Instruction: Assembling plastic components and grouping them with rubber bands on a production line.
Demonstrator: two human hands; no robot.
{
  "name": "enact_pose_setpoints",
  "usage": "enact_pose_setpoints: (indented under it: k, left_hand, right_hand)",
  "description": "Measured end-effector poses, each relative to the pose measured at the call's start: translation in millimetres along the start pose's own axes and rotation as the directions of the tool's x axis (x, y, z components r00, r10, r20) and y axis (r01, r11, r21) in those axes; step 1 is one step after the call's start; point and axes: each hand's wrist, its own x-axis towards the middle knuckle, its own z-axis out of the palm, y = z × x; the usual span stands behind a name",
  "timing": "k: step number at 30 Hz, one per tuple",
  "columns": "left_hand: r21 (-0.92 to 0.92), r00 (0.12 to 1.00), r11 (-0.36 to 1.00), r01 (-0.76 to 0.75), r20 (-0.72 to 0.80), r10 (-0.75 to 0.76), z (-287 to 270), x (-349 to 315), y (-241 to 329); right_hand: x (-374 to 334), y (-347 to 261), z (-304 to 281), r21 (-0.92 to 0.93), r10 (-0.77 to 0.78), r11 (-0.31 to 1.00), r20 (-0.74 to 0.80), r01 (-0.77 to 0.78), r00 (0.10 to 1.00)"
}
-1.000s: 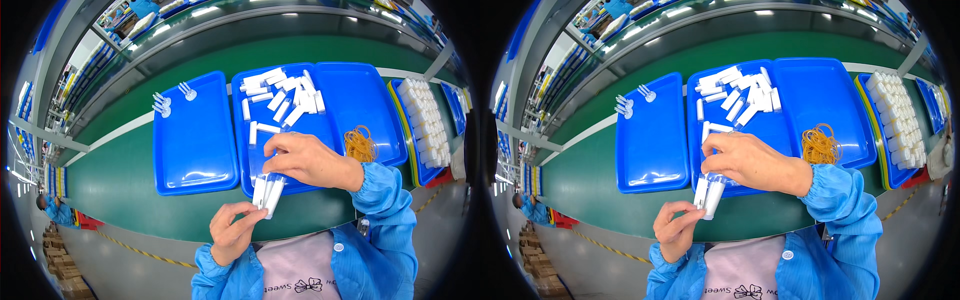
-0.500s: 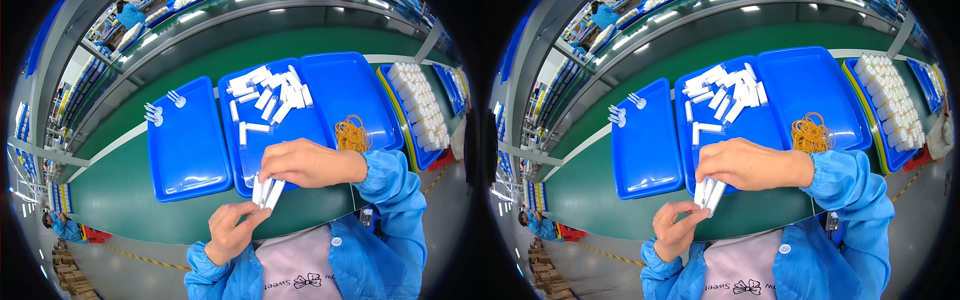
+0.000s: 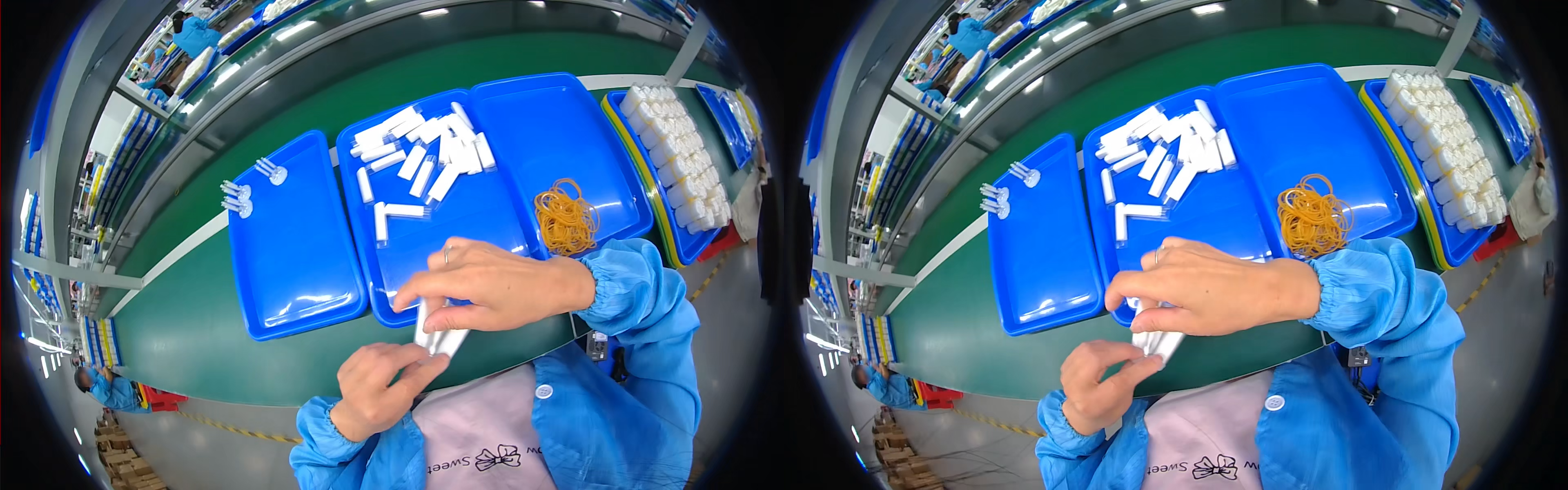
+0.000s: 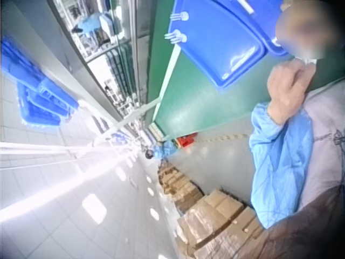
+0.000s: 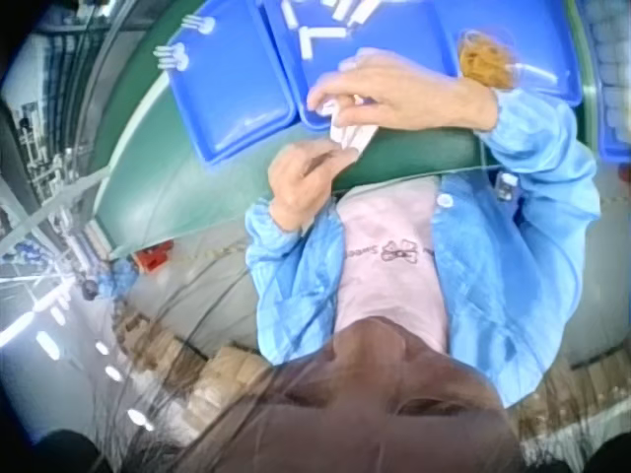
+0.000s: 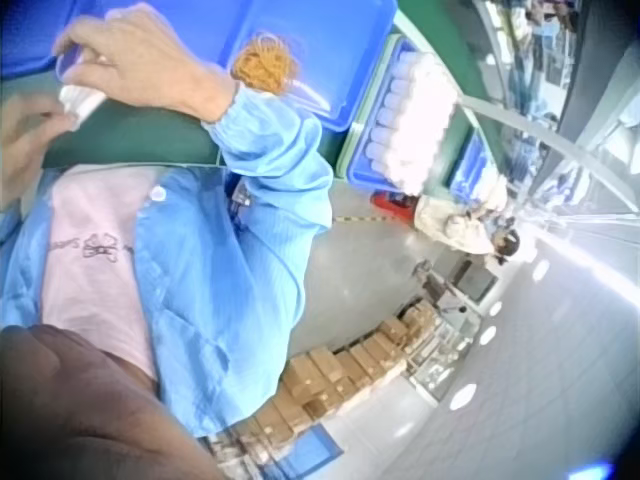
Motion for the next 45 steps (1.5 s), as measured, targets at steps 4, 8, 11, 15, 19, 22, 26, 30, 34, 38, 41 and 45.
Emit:
enact_pose_setpoints:
  k: [4,8,11,15,19,22,26,30,34,38,41,45]
  left_hand:
    - [-0.036,0.992,0.992,0.123,-0.007,-0.123,0,0,-4]
    - [-0.13,0.972,0.965,0.23,-0.014,-0.234,5,-4,-3]
    - [-0.213,0.958,0.936,0.279,-0.012,-0.288,11,-2,-4]
    - [-0.321,0.935,0.887,0.332,-0.014,-0.355,18,-5,1]
    - [-0.349,0.943,0.887,0.302,-0.023,-0.331,20,-4,6]
    - [-0.362,0.956,0.895,0.26,-0.033,-0.291,21,-2,9]
    - [-0.36,0.964,0.9,0.245,-0.012,-0.267,19,4,11]
    - [-0.361,0.966,0.9,0.243,0.007,-0.258,20,6,11]
    - [-0.37,0.97,0.902,0.222,-0.013,-0.244,23,6,10]
    - [-0.345,0.978,0.918,0.196,0.0,-0.209,21,6,9]
    - [-0.312,0.99,0.94,0.135,-0.007,-0.144,19,10,10]
    - [-0.192,1.0,0.981,-0.002,-0.002,0.001,19,14,14]
  right_hand:
    - [-19,18,-26,-0.314,-0.059,0.949,-0.287,-0.036,0.956]
    - [-58,22,-25,-0.662,0.267,0.71,-0.061,-0.239,0.962]
    - [-68,41,-7,-0.806,0.246,0.561,-0.055,-0.188,0.968]
    - [-69,48,-2,-0.801,0.101,0.549,-0.221,-0.24,0.97]
    - [-64,35,-14,-0.686,0.027,0.686,-0.308,-0.241,0.951]
    - [-62,27,-14,-0.68,-0.05,0.715,-0.285,-0.165,0.957]
    - [-58,19,-10,-0.67,-0.088,0.732,-0.272,-0.123,0.958]
    - [-59,18,-9,-0.662,-0.089,0.74,-0.279,-0.124,0.956]
    - [-57,17,-9,-0.627,-0.07,0.768,-0.288,-0.132,0.955]
    - [-57,19,-14,-0.212,-0.035,0.976,-0.361,-0.046,0.932]
    - [-58,19,-20,0.472,0.265,0.879,-0.354,-0.073,0.897]
    - [-52,13,-21,0.78,0.456,0.62,-0.273,-0.082,0.847]
